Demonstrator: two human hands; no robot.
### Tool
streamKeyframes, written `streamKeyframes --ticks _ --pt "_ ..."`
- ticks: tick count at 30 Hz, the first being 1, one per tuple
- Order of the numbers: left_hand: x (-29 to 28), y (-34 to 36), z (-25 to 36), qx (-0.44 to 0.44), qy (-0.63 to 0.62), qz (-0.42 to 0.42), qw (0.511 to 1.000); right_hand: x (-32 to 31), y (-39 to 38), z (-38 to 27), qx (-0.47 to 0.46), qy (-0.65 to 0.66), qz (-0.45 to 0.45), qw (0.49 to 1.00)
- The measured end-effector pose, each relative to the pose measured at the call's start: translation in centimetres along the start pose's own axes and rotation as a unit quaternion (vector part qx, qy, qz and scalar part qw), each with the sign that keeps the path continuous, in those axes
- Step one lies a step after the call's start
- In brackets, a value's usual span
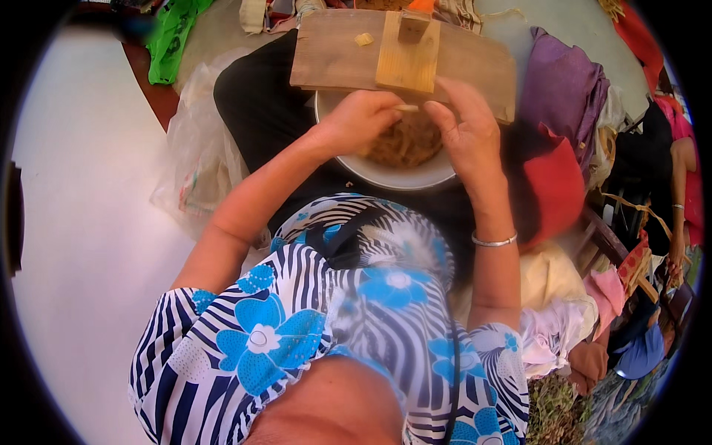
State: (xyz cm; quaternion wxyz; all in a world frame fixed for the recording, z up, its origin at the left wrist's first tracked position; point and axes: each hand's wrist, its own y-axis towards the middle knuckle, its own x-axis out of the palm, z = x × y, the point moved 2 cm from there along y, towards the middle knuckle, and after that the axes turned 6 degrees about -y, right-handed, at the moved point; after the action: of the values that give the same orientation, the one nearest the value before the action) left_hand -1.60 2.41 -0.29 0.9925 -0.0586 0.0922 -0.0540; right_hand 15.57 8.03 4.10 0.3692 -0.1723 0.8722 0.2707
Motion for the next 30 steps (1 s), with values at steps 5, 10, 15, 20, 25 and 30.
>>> streamKeyframes --ticks 5,10,15,20,25,30 --pt "1.8 -0.3 2.1 -0.04 -0.163 -0.05 0.985 1.6 -0.6 -1.7 -0.067 -0.154 -0.058 0.984" --pt "-1.1 0.0 3.5 -0.07 -0.075 -0.092 0.99 0.6 -1.0 0.6 0.094 -0.006 -0.06 0.994" --pt "-3.0 1.1 3.8 0.04 -0.038 -0.034 0.998 -0.4 -1.7 -3.2 0.236 0.321 -0.367 0.841" --pt "0.3 0.0 5.2 0.058 -0.275 -0.058 0.958 -2.5 -1.1 -7.9 0.187 0.558 -0.15 0.795" --pt "1.4 -0.3 5.5 -0.01 -0.337 -0.055 0.94 1.2 -0.1 -2.7 0.131 0.214 0.065 0.966" --pt "1.5 0.0 2.8 -0.091 -0.295 -0.034 0.951 1.7 -0.7 -2.0 0.05 -0.005 0.029 0.998"
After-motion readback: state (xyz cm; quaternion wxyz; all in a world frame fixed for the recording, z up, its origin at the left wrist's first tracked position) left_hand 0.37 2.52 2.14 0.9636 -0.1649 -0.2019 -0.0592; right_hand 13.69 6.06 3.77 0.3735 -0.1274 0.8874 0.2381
